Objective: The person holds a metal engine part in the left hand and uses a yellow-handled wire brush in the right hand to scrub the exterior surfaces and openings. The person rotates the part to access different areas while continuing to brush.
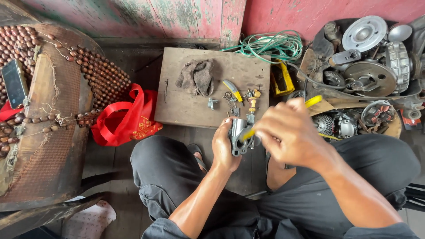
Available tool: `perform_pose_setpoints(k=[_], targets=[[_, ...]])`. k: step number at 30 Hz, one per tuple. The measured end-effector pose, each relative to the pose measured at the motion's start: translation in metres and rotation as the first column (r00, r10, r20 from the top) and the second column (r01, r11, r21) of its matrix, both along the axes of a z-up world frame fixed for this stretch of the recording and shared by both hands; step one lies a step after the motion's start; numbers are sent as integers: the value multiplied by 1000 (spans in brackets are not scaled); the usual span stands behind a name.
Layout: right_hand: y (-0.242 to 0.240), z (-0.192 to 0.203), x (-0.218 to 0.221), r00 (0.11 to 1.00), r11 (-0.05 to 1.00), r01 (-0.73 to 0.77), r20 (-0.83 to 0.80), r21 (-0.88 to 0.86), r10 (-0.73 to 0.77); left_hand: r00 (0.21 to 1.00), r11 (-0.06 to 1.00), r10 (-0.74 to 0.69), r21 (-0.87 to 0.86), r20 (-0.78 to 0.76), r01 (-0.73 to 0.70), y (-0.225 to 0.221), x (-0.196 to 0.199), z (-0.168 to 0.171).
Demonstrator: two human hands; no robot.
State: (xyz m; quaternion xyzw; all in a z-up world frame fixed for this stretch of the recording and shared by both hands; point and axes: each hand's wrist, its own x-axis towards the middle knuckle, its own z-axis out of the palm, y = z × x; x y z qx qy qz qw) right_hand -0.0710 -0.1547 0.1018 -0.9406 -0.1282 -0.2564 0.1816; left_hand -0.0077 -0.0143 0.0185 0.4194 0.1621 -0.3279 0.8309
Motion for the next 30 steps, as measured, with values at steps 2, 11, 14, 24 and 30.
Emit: perform_pose_setpoints(k=[2,11,14,24,30], targets=[[13,-8,-5,999,998,-46,-18,45,47,1000,1000,-16,1,-12,16,2,-1,-15],[-4,5,5,999,997,-46,12,57,46,1000,1000,-13,20,-2,13,-7,10,4],[-29,15,17,997,1000,-10,71,-29,12,1000,1000,-1,15,25,0,-16,17,27],[-55,43,39,996,999,37,83,-22,-35,998,997,-56,-46,-7,56,-42,45,58],[-27,19,26,999,996,-44,-25,83,46,989,994,-85,-72,-123,76,-51,40,-29]])
